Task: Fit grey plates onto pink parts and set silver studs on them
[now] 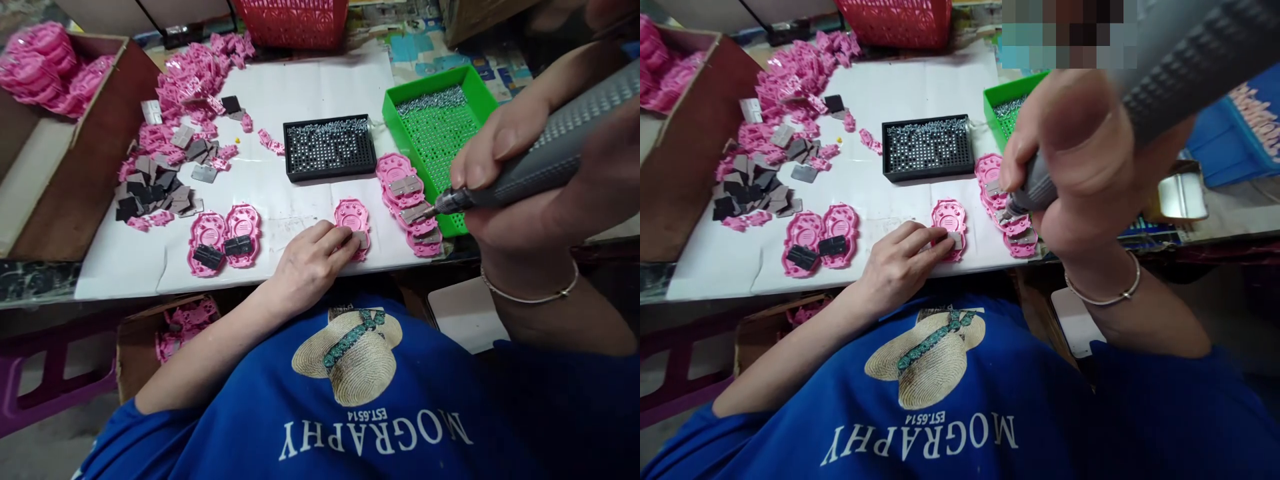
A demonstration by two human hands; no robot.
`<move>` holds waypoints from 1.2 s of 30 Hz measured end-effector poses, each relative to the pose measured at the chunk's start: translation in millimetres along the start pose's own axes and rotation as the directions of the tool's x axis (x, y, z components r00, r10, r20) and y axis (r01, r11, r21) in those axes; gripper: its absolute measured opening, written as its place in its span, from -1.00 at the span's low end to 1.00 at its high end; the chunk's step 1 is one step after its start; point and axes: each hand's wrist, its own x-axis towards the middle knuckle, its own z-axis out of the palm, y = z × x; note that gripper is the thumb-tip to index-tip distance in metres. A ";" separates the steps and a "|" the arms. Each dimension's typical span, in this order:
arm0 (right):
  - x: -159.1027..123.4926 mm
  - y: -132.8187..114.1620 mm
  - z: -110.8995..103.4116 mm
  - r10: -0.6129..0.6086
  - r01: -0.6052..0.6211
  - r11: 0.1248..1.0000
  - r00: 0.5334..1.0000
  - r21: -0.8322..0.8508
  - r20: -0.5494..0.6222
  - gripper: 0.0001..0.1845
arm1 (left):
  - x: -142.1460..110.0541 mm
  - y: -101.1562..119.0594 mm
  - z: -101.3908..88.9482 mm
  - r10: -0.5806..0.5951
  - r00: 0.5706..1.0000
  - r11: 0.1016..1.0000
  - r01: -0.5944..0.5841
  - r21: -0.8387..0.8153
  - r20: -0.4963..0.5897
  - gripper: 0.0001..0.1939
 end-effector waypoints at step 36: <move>-19.4 54.1 34.8 -0.053 -0.001 0.960 0.982 0.281 0.182 -0.80 | -1.2 0.4 6.8 -0.056 0.998 0.990 0.055 -0.132 -0.004 -0.77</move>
